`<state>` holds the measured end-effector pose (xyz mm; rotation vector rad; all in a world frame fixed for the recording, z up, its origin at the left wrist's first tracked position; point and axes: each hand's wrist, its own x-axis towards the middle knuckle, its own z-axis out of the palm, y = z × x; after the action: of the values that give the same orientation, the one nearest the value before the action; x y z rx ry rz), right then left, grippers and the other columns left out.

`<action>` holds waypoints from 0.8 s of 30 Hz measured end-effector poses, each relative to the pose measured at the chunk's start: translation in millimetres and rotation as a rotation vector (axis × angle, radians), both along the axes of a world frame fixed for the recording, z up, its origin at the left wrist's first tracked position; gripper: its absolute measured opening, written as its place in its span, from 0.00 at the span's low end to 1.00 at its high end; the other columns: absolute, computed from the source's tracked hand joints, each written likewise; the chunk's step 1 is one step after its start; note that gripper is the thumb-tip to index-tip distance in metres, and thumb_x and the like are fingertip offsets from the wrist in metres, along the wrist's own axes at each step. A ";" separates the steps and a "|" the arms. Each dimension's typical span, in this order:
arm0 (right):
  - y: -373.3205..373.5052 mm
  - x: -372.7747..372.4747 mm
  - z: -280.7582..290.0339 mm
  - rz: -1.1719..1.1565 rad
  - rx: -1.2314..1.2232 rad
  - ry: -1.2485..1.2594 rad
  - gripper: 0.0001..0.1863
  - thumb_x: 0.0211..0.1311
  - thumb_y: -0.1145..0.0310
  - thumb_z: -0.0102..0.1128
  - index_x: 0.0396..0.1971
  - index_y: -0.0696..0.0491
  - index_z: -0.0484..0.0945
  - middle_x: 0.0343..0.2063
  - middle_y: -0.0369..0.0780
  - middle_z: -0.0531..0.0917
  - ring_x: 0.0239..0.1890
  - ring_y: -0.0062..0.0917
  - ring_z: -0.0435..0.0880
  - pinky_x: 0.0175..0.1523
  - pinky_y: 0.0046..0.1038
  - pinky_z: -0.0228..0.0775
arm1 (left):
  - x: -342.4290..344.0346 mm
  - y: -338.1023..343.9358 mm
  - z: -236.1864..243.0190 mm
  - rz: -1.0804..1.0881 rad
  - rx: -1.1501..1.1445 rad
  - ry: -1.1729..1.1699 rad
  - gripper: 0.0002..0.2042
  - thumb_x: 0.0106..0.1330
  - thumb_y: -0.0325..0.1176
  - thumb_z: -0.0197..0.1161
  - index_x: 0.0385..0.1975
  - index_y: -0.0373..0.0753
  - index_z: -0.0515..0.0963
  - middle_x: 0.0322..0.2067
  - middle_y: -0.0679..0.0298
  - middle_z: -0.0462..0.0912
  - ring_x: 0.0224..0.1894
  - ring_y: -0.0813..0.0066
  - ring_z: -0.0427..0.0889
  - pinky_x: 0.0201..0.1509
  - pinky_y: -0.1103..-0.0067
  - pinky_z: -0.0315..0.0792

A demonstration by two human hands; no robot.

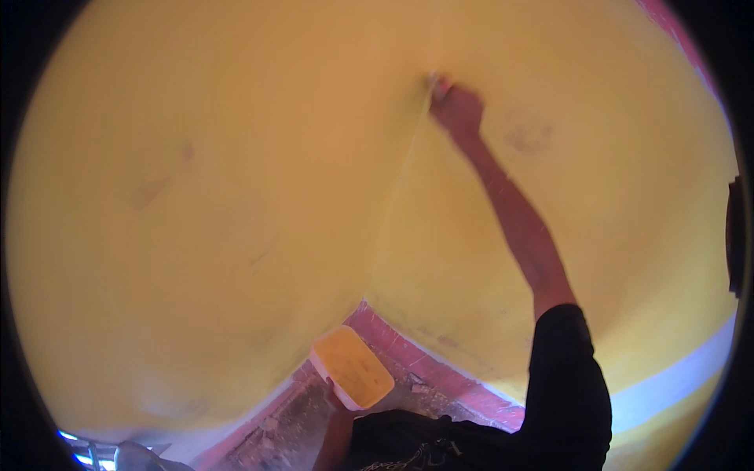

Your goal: The person paints a yellow wall using a large brush and paint from a yellow container.

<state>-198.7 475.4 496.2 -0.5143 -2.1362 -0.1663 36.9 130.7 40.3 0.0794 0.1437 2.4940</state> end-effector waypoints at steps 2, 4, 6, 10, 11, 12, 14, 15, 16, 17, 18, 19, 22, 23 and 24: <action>3.9 18.5 70.5 0.015 0.110 0.102 0.16 0.50 0.57 0.54 0.20 0.56 0.78 0.18 0.45 0.79 0.23 0.41 0.79 0.32 0.38 0.70 | 1.1 -0.7 -5.2 -0.049 0.003 -0.051 0.36 0.57 0.55 0.52 0.62 0.42 0.54 0.58 0.56 0.63 0.57 0.53 0.66 0.59 0.56 0.61; 12.5 22.2 94.6 0.043 0.340 0.152 0.10 0.48 0.63 0.55 0.22 0.55 0.78 0.19 0.43 0.79 0.25 0.38 0.79 0.33 0.36 0.70 | 2.0 8.0 -7.3 0.001 -0.005 -0.012 0.35 0.57 0.55 0.52 0.62 0.42 0.54 0.58 0.57 0.63 0.57 0.54 0.66 0.58 0.56 0.61; 17.7 21.9 97.2 0.093 0.659 0.223 0.07 0.47 0.68 0.55 0.23 0.54 0.78 0.20 0.42 0.78 0.26 0.35 0.78 0.33 0.35 0.69 | -0.3 14.8 -10.5 0.022 0.009 0.010 0.35 0.57 0.55 0.52 0.61 0.42 0.54 0.58 0.57 0.63 0.57 0.54 0.66 0.58 0.56 0.62; 31.7 4.6 -43.5 0.270 0.719 -0.012 0.09 0.40 0.75 0.54 0.26 0.56 0.74 0.25 0.44 0.77 0.32 0.36 0.77 0.39 0.36 0.68 | -2.4 14.9 -22.1 0.005 0.040 0.031 0.35 0.57 0.55 0.52 0.61 0.42 0.54 0.58 0.57 0.63 0.58 0.54 0.65 0.58 0.57 0.62; 40.9 3.7 -96.5 0.332 0.665 -0.146 0.10 0.39 0.74 0.55 0.28 0.56 0.75 0.29 0.44 0.77 0.36 0.36 0.76 0.44 0.37 0.67 | -3.8 13.5 -24.8 -0.009 0.039 0.045 0.35 0.57 0.55 0.52 0.61 0.42 0.54 0.58 0.57 0.63 0.58 0.54 0.65 0.58 0.57 0.62; 34.0 8.8 -148.1 0.398 0.744 -0.236 0.13 0.39 0.72 0.55 0.31 0.56 0.76 0.32 0.44 0.76 0.41 0.37 0.74 0.48 0.38 0.65 | -5.4 5.5 -27.6 -0.004 0.023 0.035 0.35 0.57 0.55 0.52 0.61 0.42 0.54 0.58 0.57 0.63 0.58 0.54 0.65 0.58 0.57 0.62; 16.8 27.2 -222.8 0.454 0.641 -0.397 0.17 0.37 0.72 0.56 0.34 0.56 0.76 0.33 0.44 0.75 0.42 0.37 0.73 0.50 0.37 0.65 | -5.6 -0.6 -31.8 -0.009 0.009 0.016 0.35 0.57 0.54 0.52 0.61 0.42 0.54 0.57 0.57 0.63 0.57 0.54 0.66 0.58 0.56 0.62; 17.8 34.9 -250.2 0.450 0.627 -0.383 0.16 0.35 0.73 0.57 0.31 0.56 0.76 0.30 0.43 0.74 0.40 0.36 0.73 0.47 0.36 0.65 | -5.6 0.6 -32.7 -0.015 0.024 0.007 0.35 0.57 0.54 0.52 0.61 0.42 0.54 0.57 0.57 0.64 0.57 0.54 0.66 0.57 0.56 0.62; 14.6 42.1 -262.7 0.502 0.587 -0.426 0.13 0.32 0.74 0.58 0.26 0.56 0.75 0.26 0.42 0.74 0.37 0.36 0.74 0.44 0.34 0.66 | -4.9 1.9 -31.7 -0.012 0.039 -0.001 0.35 0.57 0.54 0.53 0.61 0.42 0.54 0.57 0.57 0.64 0.57 0.53 0.66 0.57 0.56 0.63; 21.3 41.0 -263.2 0.496 0.515 -0.469 0.12 0.31 0.74 0.58 0.24 0.56 0.75 0.25 0.42 0.75 0.36 0.35 0.75 0.43 0.34 0.66 | -5.3 3.6 -30.7 -0.011 0.055 -0.010 0.35 0.57 0.55 0.53 0.61 0.42 0.54 0.57 0.57 0.64 0.57 0.53 0.66 0.57 0.56 0.63; 25.7 45.4 -259.0 0.489 0.439 -0.516 0.11 0.31 0.74 0.58 0.23 0.56 0.75 0.24 0.42 0.75 0.35 0.35 0.75 0.42 0.33 0.66 | -4.6 5.5 -28.2 -0.016 0.052 -0.002 0.35 0.57 0.55 0.53 0.61 0.42 0.54 0.57 0.57 0.64 0.57 0.53 0.66 0.57 0.56 0.63; 24.3 48.5 -251.9 0.492 0.361 -0.561 0.11 0.30 0.74 0.58 0.22 0.55 0.75 0.24 0.41 0.75 0.35 0.35 0.75 0.41 0.33 0.66 | -4.0 5.1 -24.9 -0.012 0.045 0.004 0.35 0.57 0.55 0.53 0.61 0.42 0.54 0.57 0.56 0.64 0.57 0.53 0.65 0.57 0.56 0.63; 41.4 44.5 -171.5 0.278 0.337 -0.511 0.09 0.33 0.73 0.58 0.22 0.52 0.76 0.24 0.41 0.77 0.32 0.35 0.76 0.39 0.34 0.66 | -3.4 5.6 -34.3 -0.013 0.042 0.010 0.36 0.57 0.55 0.53 0.62 0.42 0.54 0.58 0.56 0.63 0.58 0.52 0.65 0.57 0.55 0.62; 32.1 48.7 -136.1 0.277 0.307 -0.414 0.08 0.33 0.76 0.57 0.21 0.54 0.74 0.24 0.41 0.77 0.31 0.34 0.76 0.39 0.34 0.67 | -2.5 2.6 -39.0 -0.007 0.040 0.008 0.36 0.57 0.55 0.53 0.62 0.42 0.54 0.58 0.56 0.63 0.58 0.52 0.65 0.57 0.55 0.62; 32.0 58.3 -102.3 0.297 0.370 -0.289 0.08 0.34 0.76 0.57 0.21 0.54 0.74 0.25 0.41 0.77 0.32 0.33 0.76 0.39 0.34 0.67 | 0.4 5.1 -37.2 -0.006 0.040 -0.004 0.36 0.57 0.55 0.53 0.62 0.42 0.54 0.58 0.56 0.63 0.58 0.52 0.65 0.58 0.55 0.62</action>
<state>-140.4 507.4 393.9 0.0486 -2.3579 -0.4798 37.3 135.9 3.2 0.0918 0.0920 2.4909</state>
